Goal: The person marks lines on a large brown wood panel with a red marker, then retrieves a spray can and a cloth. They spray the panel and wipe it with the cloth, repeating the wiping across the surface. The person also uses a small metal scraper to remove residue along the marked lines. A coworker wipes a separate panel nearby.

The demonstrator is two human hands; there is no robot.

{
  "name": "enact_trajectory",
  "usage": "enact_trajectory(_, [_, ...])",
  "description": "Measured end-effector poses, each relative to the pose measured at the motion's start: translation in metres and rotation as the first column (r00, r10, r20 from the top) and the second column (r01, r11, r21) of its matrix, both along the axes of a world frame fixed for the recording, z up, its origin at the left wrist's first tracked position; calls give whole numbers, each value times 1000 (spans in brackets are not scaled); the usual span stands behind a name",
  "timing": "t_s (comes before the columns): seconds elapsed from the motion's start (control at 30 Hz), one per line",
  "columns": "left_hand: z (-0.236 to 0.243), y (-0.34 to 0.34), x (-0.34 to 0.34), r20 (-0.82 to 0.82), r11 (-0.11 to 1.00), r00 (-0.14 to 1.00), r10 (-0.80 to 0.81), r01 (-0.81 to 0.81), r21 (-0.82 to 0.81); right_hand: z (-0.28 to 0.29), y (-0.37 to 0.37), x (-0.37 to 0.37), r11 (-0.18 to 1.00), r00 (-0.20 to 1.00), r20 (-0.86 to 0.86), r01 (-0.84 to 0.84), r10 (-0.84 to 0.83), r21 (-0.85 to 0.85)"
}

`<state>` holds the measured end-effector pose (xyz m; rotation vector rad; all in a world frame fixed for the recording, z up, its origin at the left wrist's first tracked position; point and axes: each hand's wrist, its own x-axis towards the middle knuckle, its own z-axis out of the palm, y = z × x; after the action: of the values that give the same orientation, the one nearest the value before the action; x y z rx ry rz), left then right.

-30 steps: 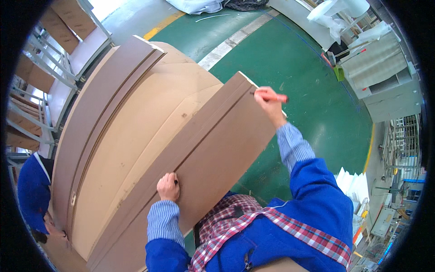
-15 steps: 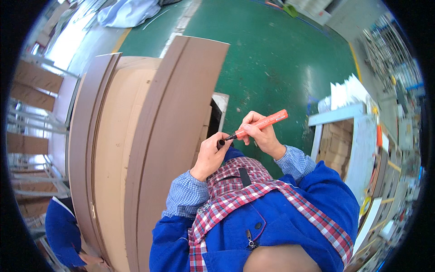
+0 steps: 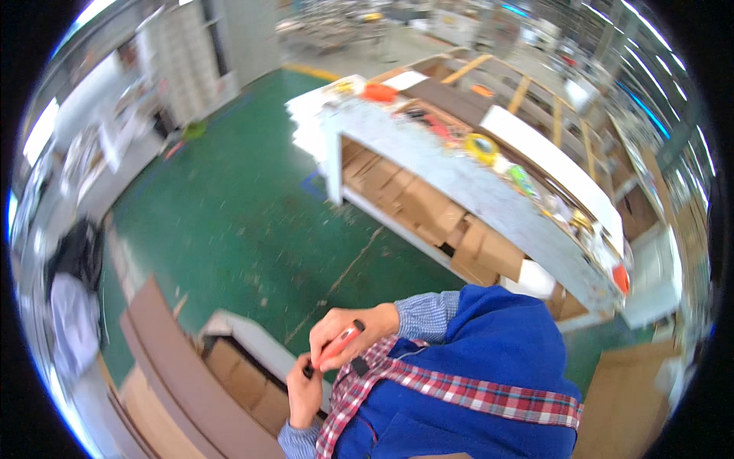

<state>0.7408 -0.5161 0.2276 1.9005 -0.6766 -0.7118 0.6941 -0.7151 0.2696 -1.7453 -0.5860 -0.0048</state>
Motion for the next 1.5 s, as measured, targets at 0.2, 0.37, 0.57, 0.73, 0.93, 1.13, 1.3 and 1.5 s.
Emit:
enact_trajectory(0.2, [0, -69, -37, 42, 864, 863, -503, 502, 31, -6, -59, -80, 999, 999, -39, 27, -28, -33])
enact_trajectory(0.37, [-9, -154, -64, -612, 817, 548, -569, 457, -350, -4, -133, -156, 945, 958, -49, 287, -283, 155])
enact_trajectory(0.57, [-1, -299, -125, -708, 598, 206, -675, 715, -362, -6, -224, -259, 808, 811, -34, 585, -584, 75])
enact_trajectory(0.73, [4, -380, -159, -693, 456, 118, -711, 829, -326, -7, -272, -309, 701, 704, -81, 710, -705, 70])
enact_trajectory(0.93, [16, -449, -192, -548, 301, 139, -825, 928, -219, -9, -303, -359, 490, 497, -62, 866, -866, 102])
enact_trajectory(1.13, [32, -526, -200, -389, 76, 17, -921, 988, -136, 17, -318, -409, 342, 304, -285, 935, -909, -92])
enact_trajectory(1.3, [37, -591, -188, -61, -133, -151, -987, 963, -234, 54, -353, -399, 176, 146, -155, 964, -977, -200])
enact_trajectory(1.5, [49, -648, -169, -129, -28, -70, -989, 953, -302, 45, -402, -360, 187, 148, -124, 888, -981, -421])
